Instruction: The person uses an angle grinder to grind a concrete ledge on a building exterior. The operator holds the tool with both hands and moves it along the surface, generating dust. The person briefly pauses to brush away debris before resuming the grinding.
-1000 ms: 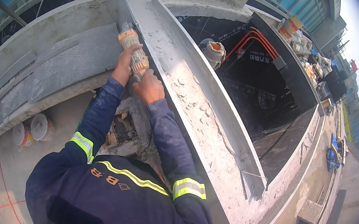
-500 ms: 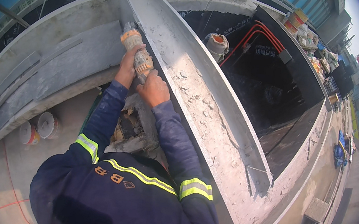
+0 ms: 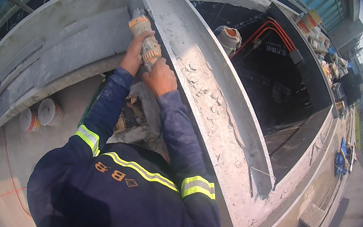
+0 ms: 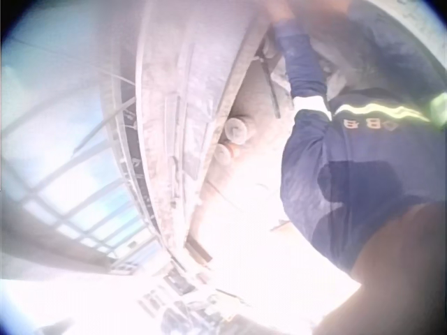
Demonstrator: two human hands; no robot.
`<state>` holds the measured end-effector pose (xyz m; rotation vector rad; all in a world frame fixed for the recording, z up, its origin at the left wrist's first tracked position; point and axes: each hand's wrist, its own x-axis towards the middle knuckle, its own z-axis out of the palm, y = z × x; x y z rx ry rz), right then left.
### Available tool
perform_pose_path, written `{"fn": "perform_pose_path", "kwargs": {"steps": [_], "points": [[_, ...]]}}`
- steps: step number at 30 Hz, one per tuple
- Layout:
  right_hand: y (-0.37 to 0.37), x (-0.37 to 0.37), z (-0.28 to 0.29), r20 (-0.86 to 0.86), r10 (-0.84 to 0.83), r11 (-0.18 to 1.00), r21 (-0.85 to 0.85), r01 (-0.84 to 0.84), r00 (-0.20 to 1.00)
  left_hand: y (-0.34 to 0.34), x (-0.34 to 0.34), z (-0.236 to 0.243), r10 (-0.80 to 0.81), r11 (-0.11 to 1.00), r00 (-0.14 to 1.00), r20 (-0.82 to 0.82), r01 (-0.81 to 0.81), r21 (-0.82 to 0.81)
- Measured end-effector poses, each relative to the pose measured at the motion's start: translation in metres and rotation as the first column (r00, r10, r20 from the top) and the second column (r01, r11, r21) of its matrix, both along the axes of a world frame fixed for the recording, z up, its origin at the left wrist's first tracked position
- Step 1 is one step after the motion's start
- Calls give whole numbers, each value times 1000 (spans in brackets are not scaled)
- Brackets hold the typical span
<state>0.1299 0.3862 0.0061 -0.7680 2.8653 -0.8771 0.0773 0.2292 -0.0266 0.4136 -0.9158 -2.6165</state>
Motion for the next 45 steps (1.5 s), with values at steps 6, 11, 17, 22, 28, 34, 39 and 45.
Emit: {"fn": "perform_pose_path", "kwargs": {"steps": [6,11,17,22,28,34,39,45], "points": [[-3,0,7,18,2,999,32,-2,1000,-7,-8,-4,-18,999,1000,20,17,43],[4,4,8,9,7,999,41,-7,1000,-2,-4,-3,-28,997,1000,-1,28,69],[9,9,16,28,34,997,62,-35,999,1,2,-1,-28,1000,999,15,28,2],[10,6,9,30,32,999,31,-33,999,1,0,-6,-28,1000,1000,4,28,6],[5,6,12,32,33,998,53,-34,999,-4,-6,-8,-33,999,998,49,32,16],[3,4,10,10,20,999,33,-21,1000,-5,-4,-4,-38,999,998,42,38,0],[9,11,17,36,40,998,55,-42,999,-1,0,-4,-18,1000,1000,15,18,11],[15,13,15,21,43,997,63,-44,999,8,11,3,-20,999,1000,-18,21,49]]}}
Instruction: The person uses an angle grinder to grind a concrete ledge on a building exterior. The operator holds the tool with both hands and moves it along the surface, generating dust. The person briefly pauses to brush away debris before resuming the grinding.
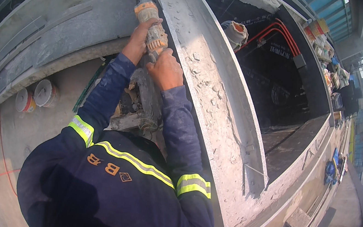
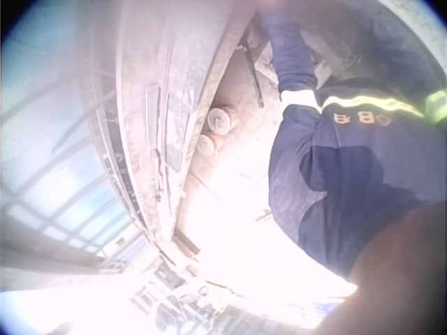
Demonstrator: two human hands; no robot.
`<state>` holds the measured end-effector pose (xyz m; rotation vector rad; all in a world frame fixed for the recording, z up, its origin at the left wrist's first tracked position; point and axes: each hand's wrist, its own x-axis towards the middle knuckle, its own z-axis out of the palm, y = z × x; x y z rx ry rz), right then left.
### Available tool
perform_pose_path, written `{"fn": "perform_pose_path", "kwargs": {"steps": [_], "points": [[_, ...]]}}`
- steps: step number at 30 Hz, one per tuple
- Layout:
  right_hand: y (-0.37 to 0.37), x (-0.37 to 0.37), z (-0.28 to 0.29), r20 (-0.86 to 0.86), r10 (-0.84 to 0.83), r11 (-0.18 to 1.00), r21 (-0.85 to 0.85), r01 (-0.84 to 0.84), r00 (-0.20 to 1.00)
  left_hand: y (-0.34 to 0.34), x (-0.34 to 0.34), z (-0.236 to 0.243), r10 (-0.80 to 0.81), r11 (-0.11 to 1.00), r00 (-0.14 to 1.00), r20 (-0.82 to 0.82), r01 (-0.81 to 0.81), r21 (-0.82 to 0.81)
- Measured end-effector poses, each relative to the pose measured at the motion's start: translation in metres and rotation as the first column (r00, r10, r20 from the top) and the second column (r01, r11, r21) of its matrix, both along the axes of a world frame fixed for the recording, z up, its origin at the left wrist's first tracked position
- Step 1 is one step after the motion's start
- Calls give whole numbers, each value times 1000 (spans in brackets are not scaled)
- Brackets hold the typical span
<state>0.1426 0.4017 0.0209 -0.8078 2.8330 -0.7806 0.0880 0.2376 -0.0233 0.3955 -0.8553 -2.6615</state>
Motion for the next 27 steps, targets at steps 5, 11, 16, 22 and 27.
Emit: {"fn": "perform_pose_path", "kwargs": {"steps": [5,11,16,22,27], "points": [[-5,-2,-1,3,1,1000,-17,-1,1000,-8,-11,-9,-4,1000,999,44,5,-23],[-12,-8,-4,-5,-14,1000,-23,14,1000,-18,-21,-15,-33,998,999,42,36,-53],[-5,-5,-1,27,-21,999,-25,22,999,-7,-11,-5,-4,998,998,64,8,-69],[4,2,-4,-11,17,1000,-24,-17,1000,0,0,-3,4,996,999,34,-1,-84],[4,3,-3,-17,17,999,-27,-17,1000,2,3,1,3,999,1000,27,-2,-35]]}}
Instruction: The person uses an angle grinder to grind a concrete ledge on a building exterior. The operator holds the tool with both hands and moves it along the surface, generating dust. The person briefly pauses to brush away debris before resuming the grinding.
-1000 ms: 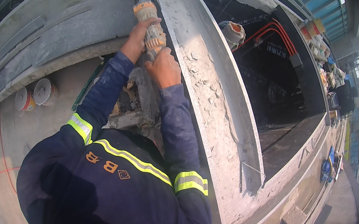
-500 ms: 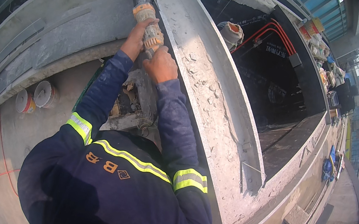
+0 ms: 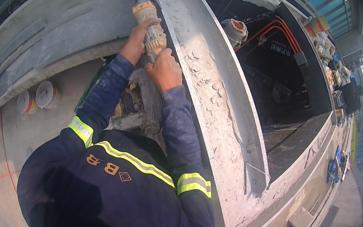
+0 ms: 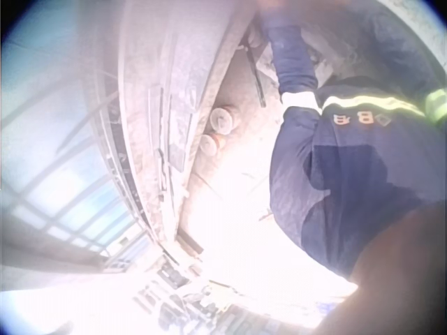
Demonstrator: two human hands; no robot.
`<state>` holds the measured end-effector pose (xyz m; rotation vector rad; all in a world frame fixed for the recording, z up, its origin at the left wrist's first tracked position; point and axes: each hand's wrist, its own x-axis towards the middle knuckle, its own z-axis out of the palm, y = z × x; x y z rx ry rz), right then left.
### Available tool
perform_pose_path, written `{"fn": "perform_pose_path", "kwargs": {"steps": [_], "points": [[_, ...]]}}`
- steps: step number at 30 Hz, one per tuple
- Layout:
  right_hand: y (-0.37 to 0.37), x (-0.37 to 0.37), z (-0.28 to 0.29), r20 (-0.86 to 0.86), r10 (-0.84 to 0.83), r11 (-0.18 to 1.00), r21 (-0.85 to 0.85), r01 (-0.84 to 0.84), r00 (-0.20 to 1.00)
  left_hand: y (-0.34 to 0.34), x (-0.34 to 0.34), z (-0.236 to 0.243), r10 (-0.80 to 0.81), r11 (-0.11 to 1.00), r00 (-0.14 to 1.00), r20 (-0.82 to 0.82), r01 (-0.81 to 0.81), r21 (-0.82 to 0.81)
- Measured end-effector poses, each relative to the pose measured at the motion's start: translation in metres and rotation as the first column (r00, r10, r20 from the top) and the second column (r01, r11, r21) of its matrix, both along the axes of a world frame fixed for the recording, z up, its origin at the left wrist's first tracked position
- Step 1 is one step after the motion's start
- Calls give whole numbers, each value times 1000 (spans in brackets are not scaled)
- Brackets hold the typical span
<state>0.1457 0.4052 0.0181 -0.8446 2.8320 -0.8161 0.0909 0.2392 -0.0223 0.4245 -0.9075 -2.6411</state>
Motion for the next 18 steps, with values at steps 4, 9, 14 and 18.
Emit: {"fn": "perform_pose_path", "kwargs": {"steps": [4,9,14,18], "points": [[-4,-5,3,65,-15,1000,1,15,998,-3,-5,-1,-10,1000,1000,9,10,10],[-12,-9,4,82,-31,999,9,31,996,-10,-12,-4,-37,999,999,18,36,20],[-14,-9,4,83,-28,1000,-10,29,996,-12,-12,-2,-18,1000,999,39,18,-1],[-7,-9,-5,13,-15,1000,-19,16,1000,-5,-6,1,0,1000,1000,1,0,-9]]}}
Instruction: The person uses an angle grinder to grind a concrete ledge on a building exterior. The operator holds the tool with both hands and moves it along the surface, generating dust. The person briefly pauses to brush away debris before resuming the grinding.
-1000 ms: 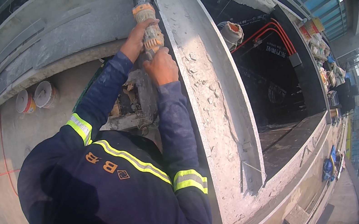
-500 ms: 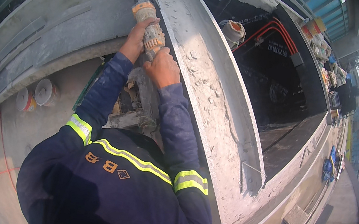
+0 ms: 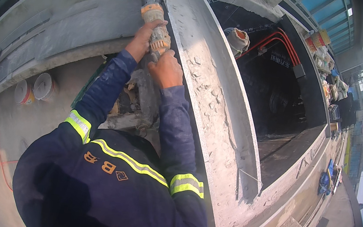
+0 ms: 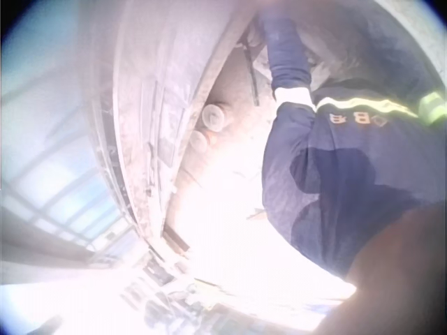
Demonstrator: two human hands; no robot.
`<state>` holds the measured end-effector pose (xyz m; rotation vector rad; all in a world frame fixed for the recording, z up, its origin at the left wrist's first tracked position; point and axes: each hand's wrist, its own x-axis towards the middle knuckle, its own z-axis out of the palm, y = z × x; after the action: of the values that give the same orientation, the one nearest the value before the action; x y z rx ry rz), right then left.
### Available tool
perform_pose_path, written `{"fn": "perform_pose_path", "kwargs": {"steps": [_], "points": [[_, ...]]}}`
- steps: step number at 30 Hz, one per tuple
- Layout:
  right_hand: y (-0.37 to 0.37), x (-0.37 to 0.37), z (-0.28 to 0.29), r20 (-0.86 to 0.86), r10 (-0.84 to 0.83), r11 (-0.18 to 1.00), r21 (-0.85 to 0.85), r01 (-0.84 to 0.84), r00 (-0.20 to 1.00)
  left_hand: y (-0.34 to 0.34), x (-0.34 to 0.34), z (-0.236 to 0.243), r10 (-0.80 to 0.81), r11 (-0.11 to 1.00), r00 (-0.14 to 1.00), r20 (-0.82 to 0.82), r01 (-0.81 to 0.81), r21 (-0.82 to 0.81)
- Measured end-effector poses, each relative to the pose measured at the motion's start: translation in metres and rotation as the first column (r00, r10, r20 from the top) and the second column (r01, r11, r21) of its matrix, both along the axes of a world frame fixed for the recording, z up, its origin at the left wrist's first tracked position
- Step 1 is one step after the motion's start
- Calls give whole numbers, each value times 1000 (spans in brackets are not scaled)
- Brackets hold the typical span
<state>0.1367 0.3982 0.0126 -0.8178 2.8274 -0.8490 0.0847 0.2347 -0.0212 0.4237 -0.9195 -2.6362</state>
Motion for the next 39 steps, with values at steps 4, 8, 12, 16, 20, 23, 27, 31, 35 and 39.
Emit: {"fn": "perform_pose_path", "kwargs": {"steps": [4,8,12,16,20,23,27,31,35,39], "points": [[9,6,3,-5,20,1000,1,-20,1000,11,11,5,-3,1000,1000,-1,3,-8],[10,9,4,17,18,1000,6,-19,1000,12,15,7,-12,1000,1000,22,12,5],[7,8,7,-2,16,999,32,-16,1000,9,11,5,-26,1000,999,30,26,16],[-1,3,5,18,5,1000,23,-6,1000,-3,-3,-6,-24,1000,999,49,23,13],[-3,2,5,-5,-6,1000,25,7,1000,-7,-9,-10,-46,999,998,44,46,14],[0,1,3,-8,-11,1000,16,11,1000,-4,-5,-6,-51,999,998,22,51,17],[3,7,5,-3,-4,1000,23,4,1000,-4,-4,-9,-39,999,999,16,40,-21],[8,9,4,-22,6,1000,14,-6,1000,2,1,-6,-49,999,999,15,50,-18],[10,11,5,-29,14,1000,11,-13,999,5,7,-3,-50,999,999,2,50,-21],[11,12,4,-34,16,1000,11,-16,999,6,8,-3,-69,998,998,-2,69,-4]]}}
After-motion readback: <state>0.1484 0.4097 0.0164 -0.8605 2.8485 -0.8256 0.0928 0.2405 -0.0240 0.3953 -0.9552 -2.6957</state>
